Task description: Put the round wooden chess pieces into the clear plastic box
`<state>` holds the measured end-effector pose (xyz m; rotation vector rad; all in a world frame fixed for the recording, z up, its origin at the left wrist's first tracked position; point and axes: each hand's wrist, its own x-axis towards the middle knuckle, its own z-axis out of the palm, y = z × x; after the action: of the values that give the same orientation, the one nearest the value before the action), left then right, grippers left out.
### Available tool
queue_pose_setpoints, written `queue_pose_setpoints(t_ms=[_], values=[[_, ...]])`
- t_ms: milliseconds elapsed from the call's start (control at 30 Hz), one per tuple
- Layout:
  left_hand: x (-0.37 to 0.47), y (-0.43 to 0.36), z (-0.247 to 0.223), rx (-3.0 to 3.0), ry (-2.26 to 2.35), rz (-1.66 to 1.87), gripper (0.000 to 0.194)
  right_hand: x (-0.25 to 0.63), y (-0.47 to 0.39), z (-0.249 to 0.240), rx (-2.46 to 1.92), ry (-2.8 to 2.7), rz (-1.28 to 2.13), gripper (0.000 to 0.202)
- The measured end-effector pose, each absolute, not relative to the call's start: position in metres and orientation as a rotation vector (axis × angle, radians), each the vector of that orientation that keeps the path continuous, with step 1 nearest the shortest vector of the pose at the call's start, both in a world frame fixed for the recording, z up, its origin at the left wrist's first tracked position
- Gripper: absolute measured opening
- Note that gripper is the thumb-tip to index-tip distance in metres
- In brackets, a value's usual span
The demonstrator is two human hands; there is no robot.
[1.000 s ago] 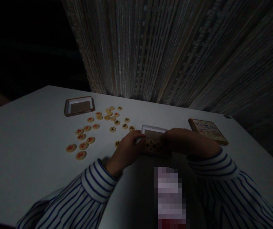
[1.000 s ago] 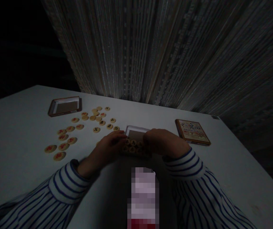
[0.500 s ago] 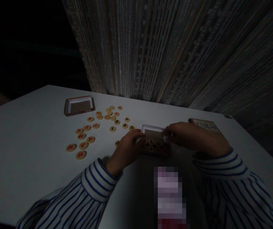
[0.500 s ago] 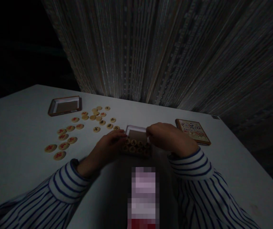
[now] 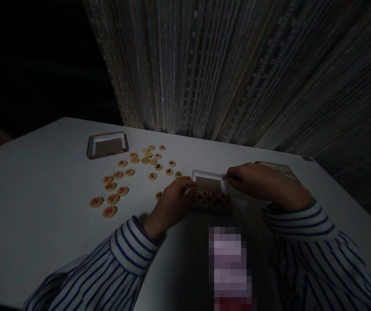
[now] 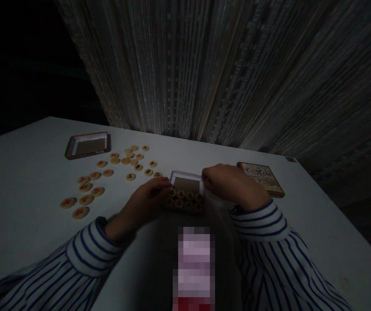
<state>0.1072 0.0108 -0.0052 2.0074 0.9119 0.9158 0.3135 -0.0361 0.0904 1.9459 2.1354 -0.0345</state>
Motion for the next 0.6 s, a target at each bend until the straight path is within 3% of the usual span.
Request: queue_pose_setpoints(t_ms=[600], values=[[0.108,0.009,0.011,1.747,0.939,1.106,0.014,0.309,-0.037,0.093,1.951,2.155,0.078,0.029]])
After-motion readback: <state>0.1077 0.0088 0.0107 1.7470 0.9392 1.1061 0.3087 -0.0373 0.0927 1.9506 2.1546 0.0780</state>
